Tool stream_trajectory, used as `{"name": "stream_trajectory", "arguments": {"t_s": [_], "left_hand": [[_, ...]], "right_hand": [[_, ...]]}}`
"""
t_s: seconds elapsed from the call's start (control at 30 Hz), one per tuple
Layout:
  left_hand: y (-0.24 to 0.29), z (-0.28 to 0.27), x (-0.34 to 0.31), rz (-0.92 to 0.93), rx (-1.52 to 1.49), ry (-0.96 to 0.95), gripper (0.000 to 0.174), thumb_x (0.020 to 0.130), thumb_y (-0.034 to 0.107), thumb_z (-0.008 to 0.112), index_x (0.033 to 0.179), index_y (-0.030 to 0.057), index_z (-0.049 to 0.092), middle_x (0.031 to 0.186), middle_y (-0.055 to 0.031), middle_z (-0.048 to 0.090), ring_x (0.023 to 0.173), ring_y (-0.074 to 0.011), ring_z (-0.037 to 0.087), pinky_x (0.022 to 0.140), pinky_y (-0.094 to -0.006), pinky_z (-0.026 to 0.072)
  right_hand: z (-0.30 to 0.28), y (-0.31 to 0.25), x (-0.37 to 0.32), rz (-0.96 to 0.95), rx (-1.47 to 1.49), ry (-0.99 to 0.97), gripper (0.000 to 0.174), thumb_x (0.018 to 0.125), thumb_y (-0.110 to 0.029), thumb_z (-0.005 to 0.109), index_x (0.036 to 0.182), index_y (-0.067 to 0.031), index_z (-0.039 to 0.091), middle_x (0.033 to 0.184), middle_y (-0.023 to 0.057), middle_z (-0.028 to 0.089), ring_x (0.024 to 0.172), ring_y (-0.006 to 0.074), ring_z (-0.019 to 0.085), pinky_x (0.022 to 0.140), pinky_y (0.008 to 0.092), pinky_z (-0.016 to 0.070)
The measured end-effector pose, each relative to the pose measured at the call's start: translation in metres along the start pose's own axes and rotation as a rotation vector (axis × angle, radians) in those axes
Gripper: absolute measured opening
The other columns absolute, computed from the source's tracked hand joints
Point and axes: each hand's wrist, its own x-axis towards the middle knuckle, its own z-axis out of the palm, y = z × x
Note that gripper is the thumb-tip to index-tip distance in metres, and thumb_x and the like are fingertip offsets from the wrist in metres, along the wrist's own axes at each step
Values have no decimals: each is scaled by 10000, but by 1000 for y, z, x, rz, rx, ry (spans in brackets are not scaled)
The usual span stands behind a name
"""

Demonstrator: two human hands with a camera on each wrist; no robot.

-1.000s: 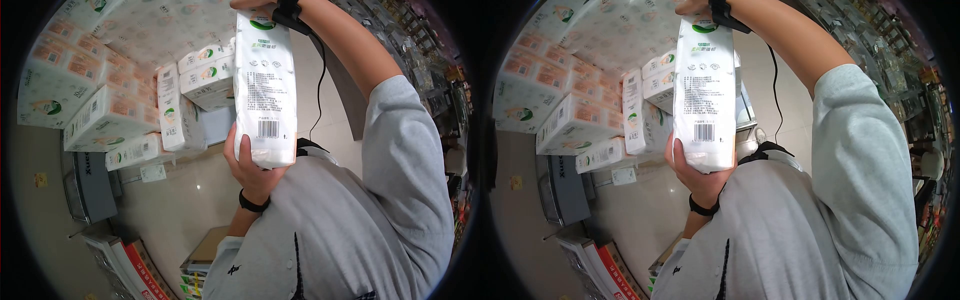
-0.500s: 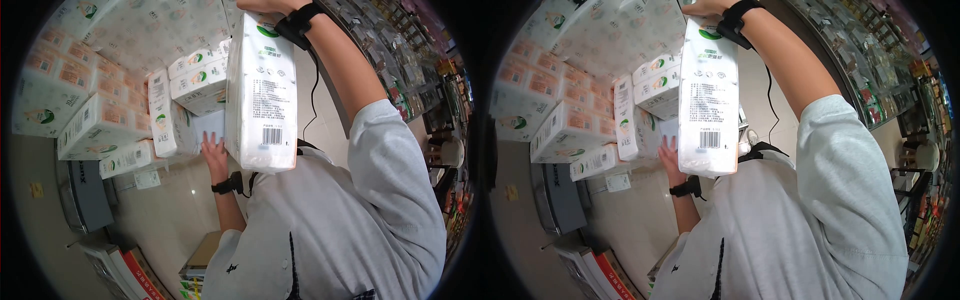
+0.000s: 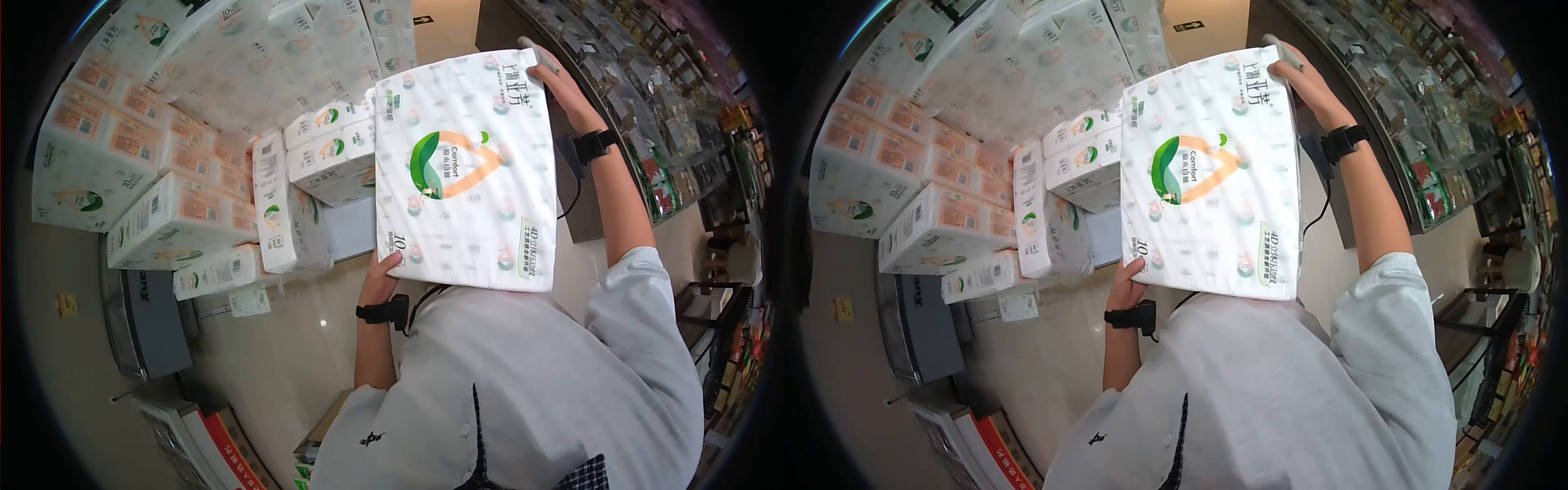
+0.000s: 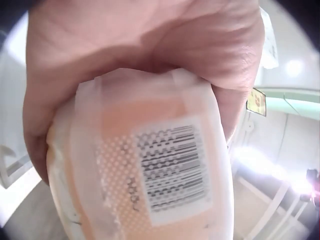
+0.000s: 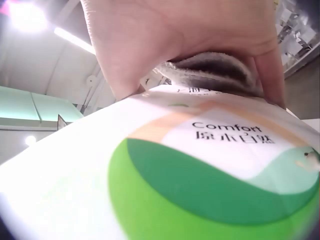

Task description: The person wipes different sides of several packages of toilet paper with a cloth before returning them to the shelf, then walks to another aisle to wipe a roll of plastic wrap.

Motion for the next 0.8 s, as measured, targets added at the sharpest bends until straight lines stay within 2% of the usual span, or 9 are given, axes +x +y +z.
{"name": "stream_trajectory", "arguments": {"t_s": [0.07,0.23,0.37,0.43,0.47,0.57,0.63,0.7,0.8], "left_hand": [[16,2,-9,34,110,-4,692,852,130,676,1451,-16,364,1361,-151,549,1270,-283,529,1089,-408,414],[45,19,-23,190,302,95,622,892,185,649,1422,-16,394,1328,-131,568,1235,-267,548,1068,-403,425],[37,-11,-30,350,34,338,711,956,443,554,1480,9,344,1464,-151,475,1349,-299,454,1159,-470,304],[40,5,-36,380,-357,385,852,941,603,492,1522,21,272,1556,-144,358,1422,-317,350,1183,-522,237],[31,-4,-34,408,-445,332,910,935,708,375,1559,68,199,1569,-128,328,1441,-305,312,1178,-534,230],[-4,-4,-36,189,-347,110,919,909,716,441,1562,110,213,1561,-112,345,1426,-299,335,1159,-529,258],[3,30,-35,136,-148,296,927,861,702,549,1552,160,252,1571,-85,337,1429,-299,341,1140,-537,290],[9,22,-38,74,23,199,912,861,664,584,1547,158,259,1566,-64,349,1414,-286,368,1123,-531,320],[11,21,-34,118,-22,264,860,887,609,583,1545,156,263,1550,-63,378,1391,-262,409,1120,-508,338]], "right_hand": [[1,16,-15,99,186,-14,644,870,-359,606,1485,-269,437,1195,24,639,1039,95,627,731,284,549],[33,68,-4,163,354,86,645,917,-418,606,1487,-176,425,1165,54,657,948,114,661,781,283,537],[87,112,-4,378,432,65,599,926,-434,587,1418,-107,488,1109,67,687,924,136,682,759,289,546],[104,144,-4,416,596,53,573,928,-429,584,1338,-31,542,1103,76,699,933,141,691,752,291,551],[110,145,-6,384,655,82,558,931,-425,578,1305,-11,559,1098,81,703,928,142,695,754,290,552],[110,127,-13,412,653,92,526,946,-411,562,1264,7,582,1063,81,707,896,146,699,778,291,552],[109,124,-8,421,538,111,526,956,-418,554,1260,10,583,1021,64,709,874,146,696,788,288,549],[102,129,-5,460,537,20,521,963,-398,565,1290,8,563,1087,84,685,950,146,676,812,289,542],[93,138,10,215,530,92,480,988,-305,566,1367,-15,513,1272,110,606,1115,171,617,892,307,513]]}}
